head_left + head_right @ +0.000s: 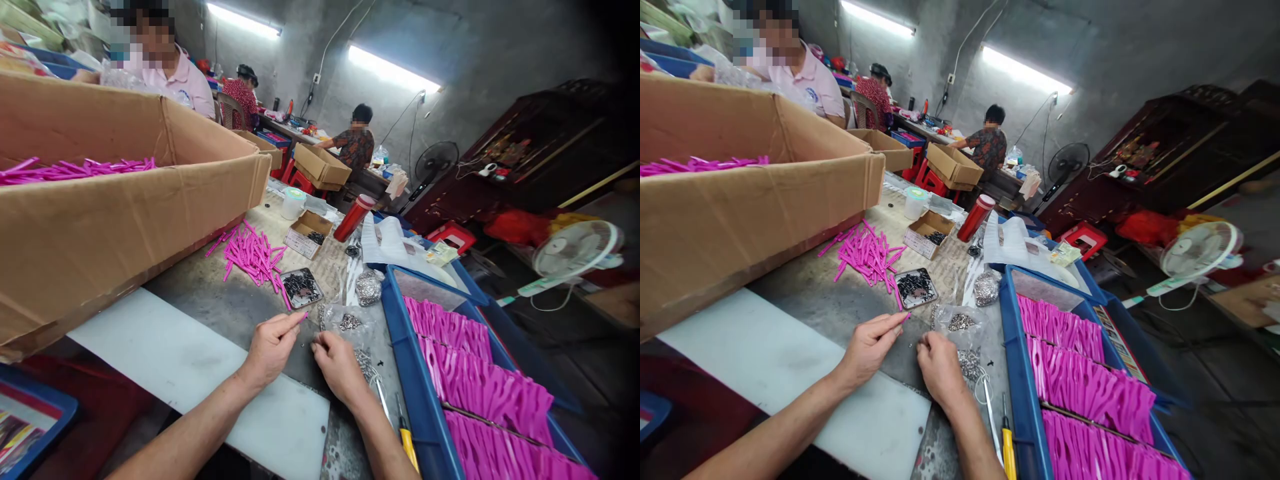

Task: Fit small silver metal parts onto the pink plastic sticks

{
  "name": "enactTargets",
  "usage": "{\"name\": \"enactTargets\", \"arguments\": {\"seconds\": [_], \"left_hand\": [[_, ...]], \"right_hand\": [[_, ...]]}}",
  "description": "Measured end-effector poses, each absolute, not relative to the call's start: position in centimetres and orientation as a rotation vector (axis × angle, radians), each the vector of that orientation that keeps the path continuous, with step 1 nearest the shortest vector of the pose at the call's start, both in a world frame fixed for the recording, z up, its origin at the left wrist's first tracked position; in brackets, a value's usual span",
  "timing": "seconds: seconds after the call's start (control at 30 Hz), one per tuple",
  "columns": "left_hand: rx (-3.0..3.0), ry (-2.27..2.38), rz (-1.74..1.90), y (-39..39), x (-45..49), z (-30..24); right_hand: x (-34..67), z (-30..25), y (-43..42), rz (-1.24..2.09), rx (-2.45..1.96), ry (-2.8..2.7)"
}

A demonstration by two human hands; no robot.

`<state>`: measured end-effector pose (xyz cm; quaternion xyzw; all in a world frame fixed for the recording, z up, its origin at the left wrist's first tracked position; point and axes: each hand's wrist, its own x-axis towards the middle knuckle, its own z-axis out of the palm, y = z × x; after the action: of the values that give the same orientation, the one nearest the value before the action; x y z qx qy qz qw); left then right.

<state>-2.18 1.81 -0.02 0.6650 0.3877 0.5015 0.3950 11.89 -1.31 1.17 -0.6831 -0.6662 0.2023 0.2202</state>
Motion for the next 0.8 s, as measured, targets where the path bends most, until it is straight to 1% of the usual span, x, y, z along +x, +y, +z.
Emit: {"name": "enactTargets", "arguments": {"seconds": [0.17, 0.27, 0.43, 0.8], "left_hand": [[1.716, 0.958, 1.275, 1.6, -2.1, 0.1], [1.717, 0.943, 1.275, 1.6, -2.1, 0.0], [1.701, 0.913, 1.282, 1.5, -2.1, -0.1], [1.644, 0.841, 1.267, 1.4, -2.0, 0.1]], "right_hand": [[10.6, 1.0, -1.2, 1.116, -1.354, -1.067], [9.5, 1.1, -1.1, 1.281, -1.101, -0.758], [8.6, 1.2, -1.1, 1.357, -0.931, -0.584], [8.1, 0.9, -0.8, 1.402, -0.824, -0.539]]}}
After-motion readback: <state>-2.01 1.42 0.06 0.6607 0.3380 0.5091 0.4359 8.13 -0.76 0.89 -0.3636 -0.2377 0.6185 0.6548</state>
